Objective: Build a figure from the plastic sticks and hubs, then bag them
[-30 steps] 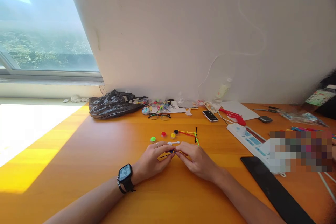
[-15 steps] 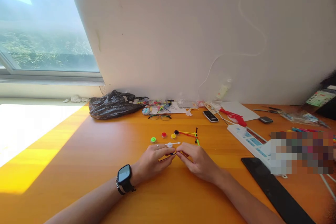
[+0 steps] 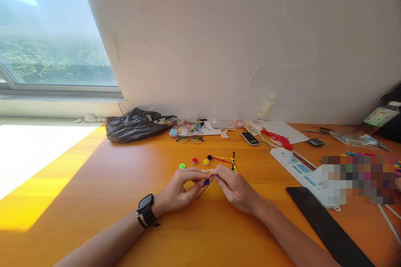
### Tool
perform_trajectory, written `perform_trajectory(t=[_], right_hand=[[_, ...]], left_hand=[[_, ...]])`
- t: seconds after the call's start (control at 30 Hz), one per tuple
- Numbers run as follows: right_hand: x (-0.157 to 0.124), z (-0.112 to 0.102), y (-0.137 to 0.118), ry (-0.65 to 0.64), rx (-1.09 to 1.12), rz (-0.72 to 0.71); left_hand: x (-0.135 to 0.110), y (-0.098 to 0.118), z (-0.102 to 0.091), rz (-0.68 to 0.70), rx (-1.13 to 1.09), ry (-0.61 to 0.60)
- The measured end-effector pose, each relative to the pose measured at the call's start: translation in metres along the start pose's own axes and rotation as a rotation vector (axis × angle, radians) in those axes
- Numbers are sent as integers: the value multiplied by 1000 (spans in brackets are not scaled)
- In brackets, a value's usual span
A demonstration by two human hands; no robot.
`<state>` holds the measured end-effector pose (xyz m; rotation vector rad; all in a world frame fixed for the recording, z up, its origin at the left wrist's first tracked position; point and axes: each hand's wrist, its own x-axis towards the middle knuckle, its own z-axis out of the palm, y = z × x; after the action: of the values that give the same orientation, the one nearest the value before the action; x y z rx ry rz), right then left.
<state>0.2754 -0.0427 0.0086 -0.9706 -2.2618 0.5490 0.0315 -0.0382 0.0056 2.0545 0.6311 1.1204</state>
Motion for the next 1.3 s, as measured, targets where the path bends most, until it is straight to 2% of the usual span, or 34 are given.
perform_trajectory(t=[0.17, 0.37, 0.43, 0.57, 0.67, 0.77, 1.0, 1.3], right_hand=[[-2, -2, 1, 58, 13, 134], [-5, -3, 3, 71, 6, 65], [-6, -4, 4, 22, 44, 78], [-6, -4, 10, -175, 239, 53], [-6, -4, 15, -106, 311, 4], [-6, -5, 18, -43, 298, 20], [-5, -5, 16, -61, 174, 71], [-4, -7, 10, -61, 101, 101]], left_hand=[[3, 1, 0, -163, -131, 40], [3, -3, -2, -339, -303, 79], [3, -3, -2, -369, -328, 105], [2, -1, -3, -382, -379, 155], [4, -1, -4, -385, -394, 188], [6, -4, -7, -389, -389, 229], [8, -12, -13, -410, -364, 302], [8, -10, -13, -463, -286, 301]])
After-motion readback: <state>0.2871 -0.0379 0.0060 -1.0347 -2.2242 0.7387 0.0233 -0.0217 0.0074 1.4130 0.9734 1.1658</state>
